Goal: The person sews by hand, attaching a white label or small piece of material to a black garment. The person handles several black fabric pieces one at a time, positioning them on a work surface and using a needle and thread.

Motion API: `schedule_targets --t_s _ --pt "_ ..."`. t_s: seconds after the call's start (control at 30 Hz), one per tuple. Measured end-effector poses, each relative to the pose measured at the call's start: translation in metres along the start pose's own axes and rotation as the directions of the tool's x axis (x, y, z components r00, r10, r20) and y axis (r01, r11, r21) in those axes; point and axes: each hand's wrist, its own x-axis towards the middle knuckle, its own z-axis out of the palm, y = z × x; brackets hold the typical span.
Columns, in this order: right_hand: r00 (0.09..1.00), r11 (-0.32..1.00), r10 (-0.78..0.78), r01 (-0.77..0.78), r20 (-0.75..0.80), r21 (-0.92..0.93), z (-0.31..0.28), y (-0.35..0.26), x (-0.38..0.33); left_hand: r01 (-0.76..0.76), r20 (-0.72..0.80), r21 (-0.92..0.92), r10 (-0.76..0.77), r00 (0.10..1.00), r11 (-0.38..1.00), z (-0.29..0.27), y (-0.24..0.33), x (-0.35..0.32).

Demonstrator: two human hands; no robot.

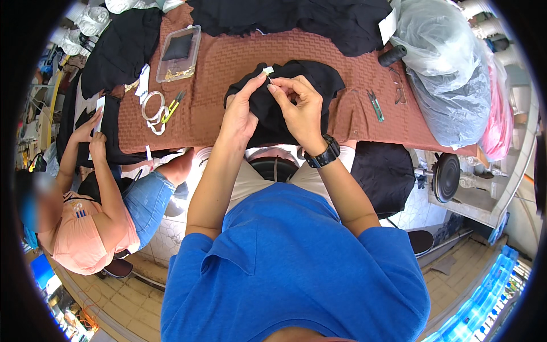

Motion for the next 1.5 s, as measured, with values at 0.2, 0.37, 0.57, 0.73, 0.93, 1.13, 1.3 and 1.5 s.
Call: schedule_targets --t_s 0.2,0.37,0.57,0.73,0.93,1.13,1.3,1.5 --pt "1.000 1.000 -0.009 0.009 -0.022 -0.019 0.000 0.005 -0.001 -0.022 0.008 0.025 0.021 1.000 0.999 0.003 0.001 -0.001" --pt "1.000 1.000 0.003 -0.003 -0.023 -0.005 0.001 0.006 -0.001 -0.025 -0.017 0.045 0.026 1.000 0.999 0.002 0.001 -0.001" --pt "0.999 0.998 0.032 -0.031 -0.021 0.051 0.004 0.010 -0.001 -0.035 -0.010 0.042 0.036 0.999 0.999 0.001 0.000 0.000" --pt "0.999 0.996 0.044 -0.042 -0.020 0.074 0.004 0.014 -0.001 -0.034 -0.026 0.052 0.036 0.999 0.998 0.003 0.002 -0.003" --pt "0.998 0.993 0.065 -0.063 -0.020 0.099 0.005 0.016 0.000 -0.054 -0.077 0.113 0.063 0.995 0.992 0.001 -0.001 0.000" --pt "0.996 0.987 0.086 -0.082 -0.020 0.139 0.006 0.017 0.001 -0.067 -0.075 0.113 0.075 0.994 0.991 0.002 -0.002 0.001" --pt "0.991 0.970 0.129 -0.122 -0.020 0.212 0.009 0.021 0.000 -0.052 -0.123 0.160 0.072 0.990 0.986 0.003 -0.003 0.000" --pt "0.972 0.909 0.233 -0.231 0.038 0.348 0.009 0.022 0.001 -0.051 -0.187 0.232 0.095 0.978 0.971 0.004 -0.004 0.002"
